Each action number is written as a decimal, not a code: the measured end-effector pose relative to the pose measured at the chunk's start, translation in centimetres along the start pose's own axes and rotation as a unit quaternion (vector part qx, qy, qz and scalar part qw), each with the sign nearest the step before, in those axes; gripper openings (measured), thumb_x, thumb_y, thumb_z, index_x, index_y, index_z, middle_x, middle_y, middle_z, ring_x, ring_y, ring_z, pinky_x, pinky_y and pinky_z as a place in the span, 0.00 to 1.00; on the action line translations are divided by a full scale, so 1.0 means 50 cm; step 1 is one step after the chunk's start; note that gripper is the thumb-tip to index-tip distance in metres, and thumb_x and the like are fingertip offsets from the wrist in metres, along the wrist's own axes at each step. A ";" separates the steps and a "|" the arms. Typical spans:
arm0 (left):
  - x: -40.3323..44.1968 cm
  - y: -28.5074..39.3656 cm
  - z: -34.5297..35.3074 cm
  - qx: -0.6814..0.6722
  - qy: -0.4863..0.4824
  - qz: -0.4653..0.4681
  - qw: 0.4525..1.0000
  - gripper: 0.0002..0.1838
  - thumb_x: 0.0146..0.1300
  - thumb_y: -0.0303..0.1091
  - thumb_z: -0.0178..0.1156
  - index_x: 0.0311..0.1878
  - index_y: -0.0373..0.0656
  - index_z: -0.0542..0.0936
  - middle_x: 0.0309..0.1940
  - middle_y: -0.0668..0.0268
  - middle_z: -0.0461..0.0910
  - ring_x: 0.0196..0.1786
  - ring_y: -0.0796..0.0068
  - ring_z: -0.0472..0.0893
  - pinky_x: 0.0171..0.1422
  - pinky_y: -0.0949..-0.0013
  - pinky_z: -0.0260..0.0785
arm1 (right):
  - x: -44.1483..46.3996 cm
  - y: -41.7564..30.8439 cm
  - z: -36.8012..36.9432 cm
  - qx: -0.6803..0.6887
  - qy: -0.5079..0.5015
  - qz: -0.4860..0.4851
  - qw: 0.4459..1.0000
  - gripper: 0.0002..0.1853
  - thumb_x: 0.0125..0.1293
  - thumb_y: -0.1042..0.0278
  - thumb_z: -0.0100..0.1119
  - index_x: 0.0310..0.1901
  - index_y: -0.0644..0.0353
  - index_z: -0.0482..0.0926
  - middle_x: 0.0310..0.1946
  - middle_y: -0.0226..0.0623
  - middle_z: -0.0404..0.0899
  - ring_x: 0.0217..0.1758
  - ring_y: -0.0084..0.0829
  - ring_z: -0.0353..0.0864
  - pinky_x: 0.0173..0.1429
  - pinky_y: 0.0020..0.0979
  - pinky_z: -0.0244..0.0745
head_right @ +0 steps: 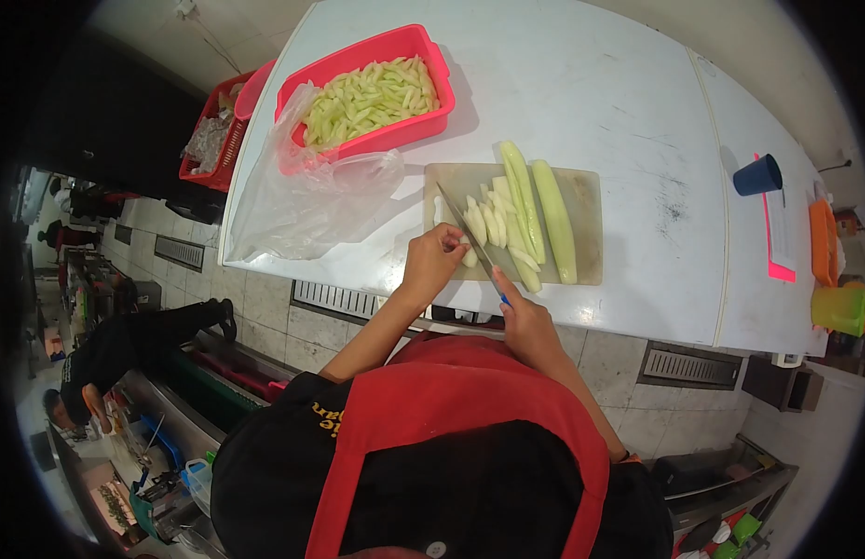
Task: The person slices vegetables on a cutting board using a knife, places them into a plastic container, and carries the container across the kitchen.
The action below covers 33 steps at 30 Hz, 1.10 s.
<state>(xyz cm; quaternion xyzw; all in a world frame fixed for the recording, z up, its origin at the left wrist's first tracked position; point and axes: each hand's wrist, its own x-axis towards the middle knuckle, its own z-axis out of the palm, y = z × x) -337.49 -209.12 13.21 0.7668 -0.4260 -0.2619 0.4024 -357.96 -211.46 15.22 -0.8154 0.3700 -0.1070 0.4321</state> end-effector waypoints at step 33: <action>-0.002 0.007 -0.009 -0.065 -0.026 -0.046 0.997 0.20 0.52 0.23 0.65 0.48 0.37 0.69 0.30 0.58 0.81 0.32 0.64 0.83 0.39 0.67 0.75 | 0.016 -0.003 0.012 -0.019 0.039 -0.060 0.997 0.31 0.64 0.76 0.51 0.69 0.44 0.61 0.29 0.54 0.77 0.33 0.55 0.78 0.39 0.46 0.72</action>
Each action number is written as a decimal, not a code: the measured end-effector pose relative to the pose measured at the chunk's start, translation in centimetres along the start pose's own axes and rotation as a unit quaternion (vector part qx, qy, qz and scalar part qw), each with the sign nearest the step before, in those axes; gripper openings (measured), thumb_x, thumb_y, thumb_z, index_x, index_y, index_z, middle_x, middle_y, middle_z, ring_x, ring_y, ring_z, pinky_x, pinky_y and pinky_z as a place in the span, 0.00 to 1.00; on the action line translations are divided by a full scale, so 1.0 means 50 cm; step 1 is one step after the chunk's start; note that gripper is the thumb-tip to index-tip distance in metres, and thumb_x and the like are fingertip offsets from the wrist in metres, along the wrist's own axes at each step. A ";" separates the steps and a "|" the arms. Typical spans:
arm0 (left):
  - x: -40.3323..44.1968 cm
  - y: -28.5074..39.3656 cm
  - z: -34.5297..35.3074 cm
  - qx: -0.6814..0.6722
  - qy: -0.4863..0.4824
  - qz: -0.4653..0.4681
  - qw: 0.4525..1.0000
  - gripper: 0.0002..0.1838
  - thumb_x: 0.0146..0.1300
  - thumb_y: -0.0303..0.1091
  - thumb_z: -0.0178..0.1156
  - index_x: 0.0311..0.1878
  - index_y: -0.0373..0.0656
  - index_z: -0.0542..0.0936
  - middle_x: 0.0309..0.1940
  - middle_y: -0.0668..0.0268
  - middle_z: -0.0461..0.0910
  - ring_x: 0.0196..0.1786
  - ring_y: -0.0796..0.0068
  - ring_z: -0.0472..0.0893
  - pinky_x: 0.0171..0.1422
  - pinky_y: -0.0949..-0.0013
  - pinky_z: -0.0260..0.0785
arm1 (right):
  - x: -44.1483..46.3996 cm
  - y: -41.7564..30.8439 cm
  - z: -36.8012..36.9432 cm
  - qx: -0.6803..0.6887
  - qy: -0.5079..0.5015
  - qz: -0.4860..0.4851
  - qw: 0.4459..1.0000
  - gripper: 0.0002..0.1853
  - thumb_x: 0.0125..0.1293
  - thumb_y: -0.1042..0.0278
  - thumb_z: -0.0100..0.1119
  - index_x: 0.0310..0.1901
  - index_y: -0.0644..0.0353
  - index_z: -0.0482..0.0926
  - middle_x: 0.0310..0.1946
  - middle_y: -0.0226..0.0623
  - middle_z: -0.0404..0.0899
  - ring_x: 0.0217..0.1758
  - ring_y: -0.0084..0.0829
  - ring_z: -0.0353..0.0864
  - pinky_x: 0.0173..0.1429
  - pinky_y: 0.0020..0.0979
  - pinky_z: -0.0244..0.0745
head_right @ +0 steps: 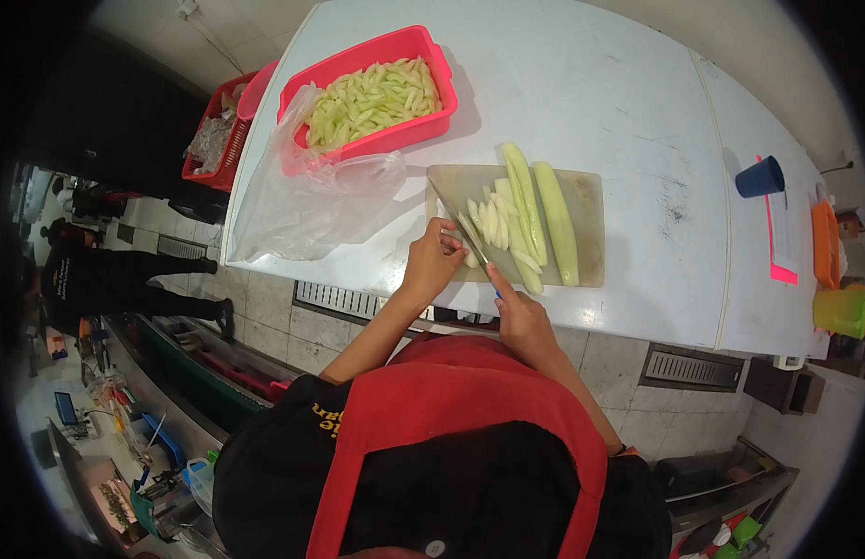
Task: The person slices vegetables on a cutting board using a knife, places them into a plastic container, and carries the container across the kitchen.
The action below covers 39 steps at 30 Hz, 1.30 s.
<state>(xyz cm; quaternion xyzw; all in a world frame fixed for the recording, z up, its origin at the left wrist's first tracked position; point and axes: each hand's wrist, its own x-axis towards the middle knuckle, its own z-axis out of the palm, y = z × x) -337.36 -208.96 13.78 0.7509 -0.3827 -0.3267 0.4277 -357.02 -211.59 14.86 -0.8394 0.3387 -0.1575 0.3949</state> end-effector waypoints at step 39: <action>0.022 0.042 -0.091 0.029 0.104 0.134 0.985 0.08 0.57 0.20 0.56 0.41 0.37 0.76 0.38 0.57 0.80 0.38 0.64 0.81 0.37 0.67 0.74 | -0.017 -0.011 -0.004 0.053 -0.042 0.015 0.998 0.32 0.64 0.75 0.50 0.70 0.43 0.60 0.30 0.56 0.78 0.34 0.56 0.78 0.41 0.46 0.71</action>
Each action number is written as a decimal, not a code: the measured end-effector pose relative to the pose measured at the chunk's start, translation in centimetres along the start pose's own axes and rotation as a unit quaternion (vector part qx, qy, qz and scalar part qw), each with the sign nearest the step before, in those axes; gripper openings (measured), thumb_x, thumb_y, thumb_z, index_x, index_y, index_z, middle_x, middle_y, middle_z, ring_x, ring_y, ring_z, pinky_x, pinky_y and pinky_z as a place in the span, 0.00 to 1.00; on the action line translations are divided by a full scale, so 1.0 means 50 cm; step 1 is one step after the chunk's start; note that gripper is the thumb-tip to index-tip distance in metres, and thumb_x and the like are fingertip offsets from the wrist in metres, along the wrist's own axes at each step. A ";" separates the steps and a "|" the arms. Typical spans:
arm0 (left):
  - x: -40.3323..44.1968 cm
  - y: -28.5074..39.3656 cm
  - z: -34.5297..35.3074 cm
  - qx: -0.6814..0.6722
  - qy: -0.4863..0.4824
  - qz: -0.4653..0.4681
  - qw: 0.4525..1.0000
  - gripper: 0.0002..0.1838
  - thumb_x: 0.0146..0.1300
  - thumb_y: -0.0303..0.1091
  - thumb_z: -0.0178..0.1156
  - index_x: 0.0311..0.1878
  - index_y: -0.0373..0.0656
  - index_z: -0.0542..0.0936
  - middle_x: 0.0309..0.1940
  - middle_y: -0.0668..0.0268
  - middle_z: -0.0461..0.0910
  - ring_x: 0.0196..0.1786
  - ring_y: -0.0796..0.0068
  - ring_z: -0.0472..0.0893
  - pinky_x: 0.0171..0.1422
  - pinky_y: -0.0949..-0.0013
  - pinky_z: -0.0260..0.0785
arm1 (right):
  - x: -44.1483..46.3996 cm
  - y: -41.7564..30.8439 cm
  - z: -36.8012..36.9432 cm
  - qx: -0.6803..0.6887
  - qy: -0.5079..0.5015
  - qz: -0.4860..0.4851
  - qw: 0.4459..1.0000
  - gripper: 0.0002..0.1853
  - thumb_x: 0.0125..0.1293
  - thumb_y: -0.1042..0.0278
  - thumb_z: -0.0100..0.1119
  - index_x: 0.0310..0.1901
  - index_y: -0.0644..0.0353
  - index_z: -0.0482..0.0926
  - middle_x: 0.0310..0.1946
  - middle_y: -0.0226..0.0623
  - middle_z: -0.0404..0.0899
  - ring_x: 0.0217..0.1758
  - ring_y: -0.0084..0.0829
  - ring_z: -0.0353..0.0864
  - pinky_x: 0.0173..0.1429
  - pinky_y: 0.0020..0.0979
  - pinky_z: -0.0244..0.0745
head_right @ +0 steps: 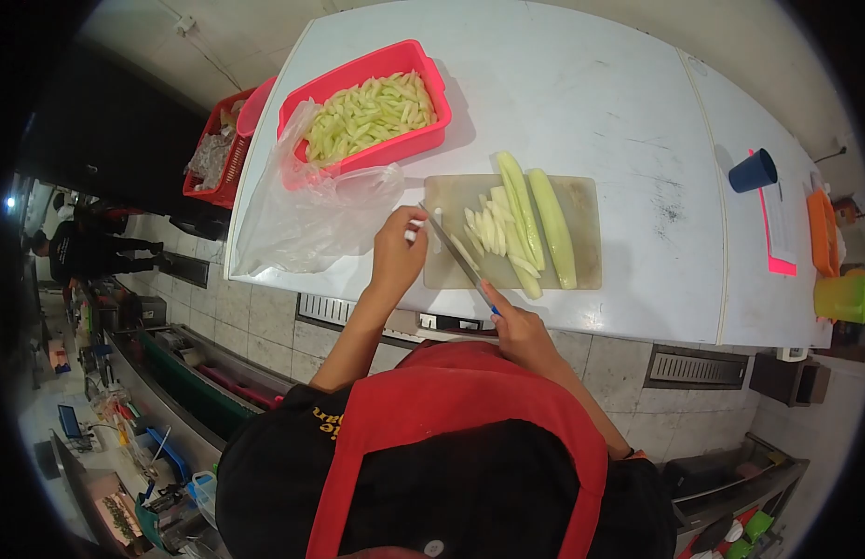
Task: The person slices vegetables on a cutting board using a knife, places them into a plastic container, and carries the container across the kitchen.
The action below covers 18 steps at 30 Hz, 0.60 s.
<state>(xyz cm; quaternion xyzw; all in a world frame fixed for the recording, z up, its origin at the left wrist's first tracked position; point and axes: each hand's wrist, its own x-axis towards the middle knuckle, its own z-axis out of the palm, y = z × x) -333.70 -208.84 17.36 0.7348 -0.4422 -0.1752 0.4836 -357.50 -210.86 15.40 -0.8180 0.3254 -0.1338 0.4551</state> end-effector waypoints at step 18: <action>0.322 0.015 0.254 -0.089 -0.271 -0.118 0.951 0.21 0.55 0.34 0.68 0.50 0.38 0.75 0.38 0.61 0.81 0.40 0.71 0.81 0.46 0.69 0.75 | -0.039 0.019 -0.006 -0.089 0.096 -0.009 0.991 0.34 0.63 0.76 0.53 0.70 0.42 0.59 0.23 0.53 0.76 0.29 0.55 0.77 0.37 0.50 0.71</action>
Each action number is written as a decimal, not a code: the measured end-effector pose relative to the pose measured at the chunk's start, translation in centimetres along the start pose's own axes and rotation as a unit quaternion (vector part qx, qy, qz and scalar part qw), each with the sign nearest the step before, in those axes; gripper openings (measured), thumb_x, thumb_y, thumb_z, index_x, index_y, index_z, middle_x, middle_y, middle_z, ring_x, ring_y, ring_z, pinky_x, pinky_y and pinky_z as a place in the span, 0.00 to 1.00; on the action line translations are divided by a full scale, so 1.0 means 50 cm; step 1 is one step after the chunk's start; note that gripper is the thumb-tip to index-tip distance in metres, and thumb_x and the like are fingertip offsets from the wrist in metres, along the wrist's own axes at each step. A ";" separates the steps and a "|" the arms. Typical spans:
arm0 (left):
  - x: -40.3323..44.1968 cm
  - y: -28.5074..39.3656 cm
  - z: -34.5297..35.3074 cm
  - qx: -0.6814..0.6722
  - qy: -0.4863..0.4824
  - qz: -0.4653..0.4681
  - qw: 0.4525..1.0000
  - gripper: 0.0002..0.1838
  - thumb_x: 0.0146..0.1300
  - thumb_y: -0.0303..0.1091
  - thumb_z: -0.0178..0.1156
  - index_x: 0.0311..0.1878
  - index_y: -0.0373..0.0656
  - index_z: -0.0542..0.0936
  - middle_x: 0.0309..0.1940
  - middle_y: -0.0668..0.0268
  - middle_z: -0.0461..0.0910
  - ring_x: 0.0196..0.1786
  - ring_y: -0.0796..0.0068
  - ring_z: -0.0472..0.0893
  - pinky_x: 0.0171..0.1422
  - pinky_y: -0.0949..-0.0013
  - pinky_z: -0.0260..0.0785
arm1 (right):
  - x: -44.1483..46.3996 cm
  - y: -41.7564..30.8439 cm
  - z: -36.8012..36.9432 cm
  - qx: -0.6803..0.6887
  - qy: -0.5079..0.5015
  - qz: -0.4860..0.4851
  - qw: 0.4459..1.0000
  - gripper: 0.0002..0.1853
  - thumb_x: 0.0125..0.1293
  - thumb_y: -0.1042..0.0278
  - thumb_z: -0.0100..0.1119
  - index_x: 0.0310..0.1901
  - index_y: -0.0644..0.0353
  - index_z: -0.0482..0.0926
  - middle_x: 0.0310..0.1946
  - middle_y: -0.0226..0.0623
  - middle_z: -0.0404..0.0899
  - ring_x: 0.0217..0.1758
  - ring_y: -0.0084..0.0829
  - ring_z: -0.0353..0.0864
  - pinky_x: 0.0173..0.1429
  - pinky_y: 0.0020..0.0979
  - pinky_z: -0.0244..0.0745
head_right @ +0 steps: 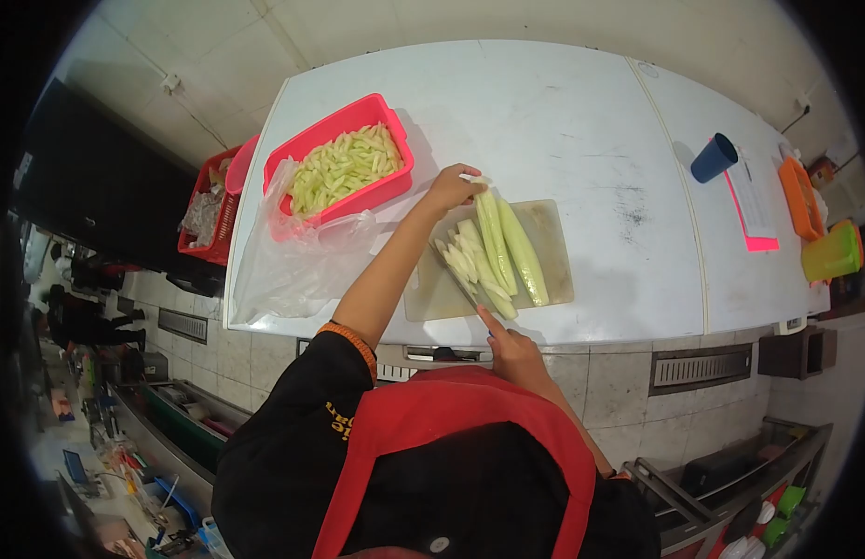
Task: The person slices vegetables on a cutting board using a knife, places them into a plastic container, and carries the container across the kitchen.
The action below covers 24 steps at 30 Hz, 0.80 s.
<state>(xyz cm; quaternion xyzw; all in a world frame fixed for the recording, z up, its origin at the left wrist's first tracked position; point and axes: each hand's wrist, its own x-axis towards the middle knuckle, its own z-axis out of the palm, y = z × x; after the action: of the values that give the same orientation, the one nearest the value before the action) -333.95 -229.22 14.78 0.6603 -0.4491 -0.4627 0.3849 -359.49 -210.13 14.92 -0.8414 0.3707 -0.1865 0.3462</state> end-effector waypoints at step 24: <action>-0.266 -0.095 -0.044 0.241 0.202 0.068 0.947 0.22 0.57 0.39 0.65 0.50 0.38 0.73 0.40 0.51 0.77 0.43 0.51 0.78 0.48 0.56 0.71 | 0.029 -0.010 -0.048 0.001 -0.066 0.043 0.997 0.31 0.63 0.74 0.51 0.69 0.43 0.62 0.30 0.57 0.78 0.36 0.56 0.78 0.42 0.47 0.72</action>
<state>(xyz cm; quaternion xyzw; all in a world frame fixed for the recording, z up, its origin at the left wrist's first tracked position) -332.96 -214.95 14.51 0.7807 -0.5042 -0.1704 0.3275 -359.65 -212.05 17.04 -0.8349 0.3825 -0.1158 0.3784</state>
